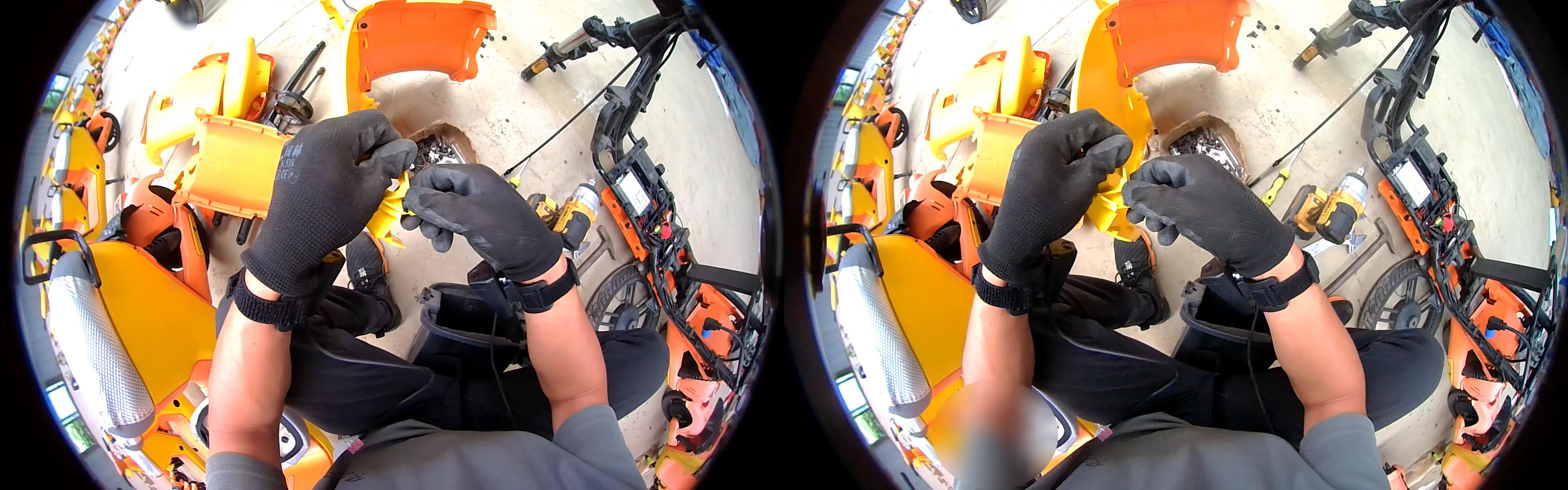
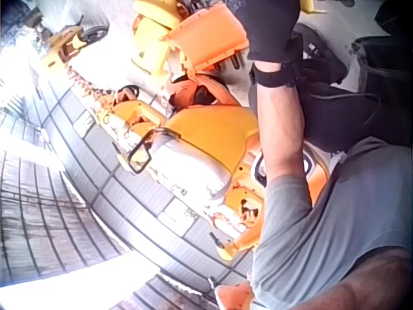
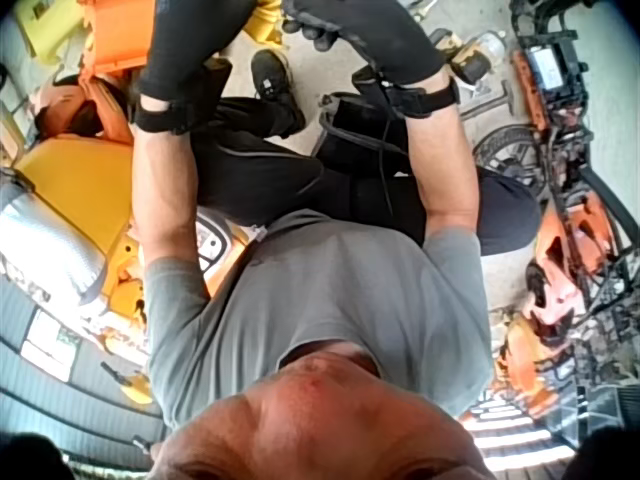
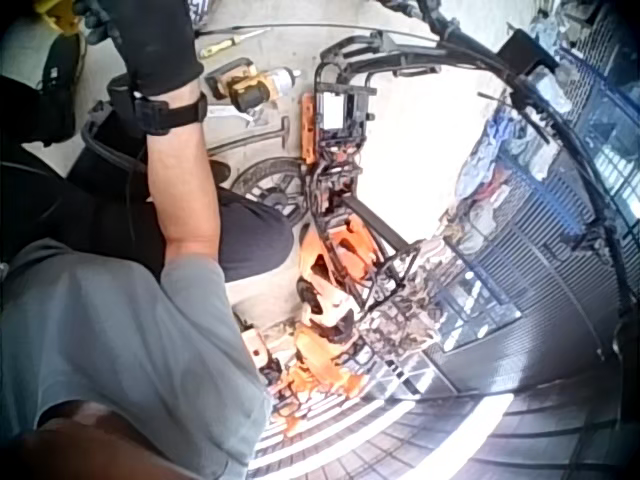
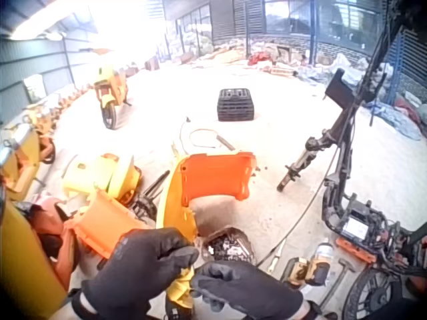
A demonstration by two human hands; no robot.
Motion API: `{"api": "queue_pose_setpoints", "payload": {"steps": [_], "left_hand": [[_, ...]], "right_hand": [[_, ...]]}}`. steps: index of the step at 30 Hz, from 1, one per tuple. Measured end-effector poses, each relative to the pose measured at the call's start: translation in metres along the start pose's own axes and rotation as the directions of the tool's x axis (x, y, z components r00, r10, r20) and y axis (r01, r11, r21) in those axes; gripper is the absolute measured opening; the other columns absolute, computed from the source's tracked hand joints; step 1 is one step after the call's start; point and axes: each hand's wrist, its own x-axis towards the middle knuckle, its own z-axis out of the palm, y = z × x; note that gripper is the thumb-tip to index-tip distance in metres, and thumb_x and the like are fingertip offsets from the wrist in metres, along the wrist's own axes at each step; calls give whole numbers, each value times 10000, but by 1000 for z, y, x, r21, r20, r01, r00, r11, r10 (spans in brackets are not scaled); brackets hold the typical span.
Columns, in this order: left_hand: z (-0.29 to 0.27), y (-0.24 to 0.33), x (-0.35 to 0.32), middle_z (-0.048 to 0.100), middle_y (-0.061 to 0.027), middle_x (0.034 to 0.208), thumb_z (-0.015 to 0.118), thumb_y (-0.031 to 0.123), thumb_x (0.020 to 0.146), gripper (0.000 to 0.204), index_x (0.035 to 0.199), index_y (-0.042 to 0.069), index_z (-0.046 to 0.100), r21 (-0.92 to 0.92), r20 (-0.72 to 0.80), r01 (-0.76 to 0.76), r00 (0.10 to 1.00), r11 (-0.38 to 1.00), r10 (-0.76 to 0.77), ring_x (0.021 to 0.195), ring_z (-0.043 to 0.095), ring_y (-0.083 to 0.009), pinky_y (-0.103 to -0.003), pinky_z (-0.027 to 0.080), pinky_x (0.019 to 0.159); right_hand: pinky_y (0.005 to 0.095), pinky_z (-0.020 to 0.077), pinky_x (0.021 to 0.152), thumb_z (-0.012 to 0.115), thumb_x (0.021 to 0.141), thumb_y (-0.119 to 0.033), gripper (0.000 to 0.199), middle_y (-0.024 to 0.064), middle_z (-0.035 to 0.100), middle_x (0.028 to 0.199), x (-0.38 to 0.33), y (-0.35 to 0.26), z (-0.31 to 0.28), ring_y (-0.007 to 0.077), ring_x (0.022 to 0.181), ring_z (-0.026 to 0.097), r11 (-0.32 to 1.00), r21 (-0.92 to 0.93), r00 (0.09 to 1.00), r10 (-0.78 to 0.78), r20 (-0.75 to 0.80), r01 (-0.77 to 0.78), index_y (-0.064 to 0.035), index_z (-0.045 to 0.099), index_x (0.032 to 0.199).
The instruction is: The person attaches orange plastic fairing pieces to a yellow panel using a power drill, then picks up individual small yellow plastic clips from a container and fits them onto the edges of the panel before wrapping a yellow fairing piece in bubble wrap.
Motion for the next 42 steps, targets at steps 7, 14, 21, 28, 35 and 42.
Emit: {"api": "queue_pose_setpoints", "payload": {"steps": [7,14,21,28,35,42], "left_hand": [[3,0,0,658,-122,768,688,152,871,186,894,-31,662,-5,-12,-8,1000,1000,8,680,621,-184,-308,501,652],[8,-3,-1,658,-126,743,692,140,864,174,895,-29,663,5,-81,-59,995,998,59,654,617,-187,-308,503,648],[9,-1,-1,654,-127,734,695,133,857,173,884,-34,661,-28,-39,-5,999,1000,4,654,615,-183,-298,493,654],[10,-7,-3,648,-114,720,693,136,857,164,866,-25,662,2,21,7,1000,1000,-7,643,611,-153,-282,485,639],[7,-5,-2,645,-109,726,683,157,884,178,864,-17,653,90,42,-38,999,995,35,655,616,-170,-299,481,634],[0,4,-2,645,-105,741,682,147,888,182,897,-32,647,-15,43,38,998,999,-37,651,582,-148,-288,481,644]], "right_hand": [[207,403,554,603,921,-203,208,31,620,763,0,-1,-1,52,610,501,998,-65,1000,-14,3,14,3,632,928],[223,417,558,619,933,-277,271,2,584,736,1,-2,1,58,612,489,990,-140,1000,-26,-14,24,-7,640,933],[244,399,544,635,910,-280,273,-2,553,666,2,-9,-4,71,588,469,956,-292,1000,13,8,-10,-19,630,830],[240,390,521,683,858,-333,289,-11,530,646,17,0,-18,66,575,469,936,-351,983,73,167,-10,-52,645,806],[213,462,600,663,886,-314,278,5,594,759,14,1,-24,83,650,541,971,-238,964,97,248,-37,-41,650,936],[200,509,641,568,973,-294,309,46,675,902,2,1,-39,68,728,594,999,32,999,7,37,-8,-20,660,1083]]}}
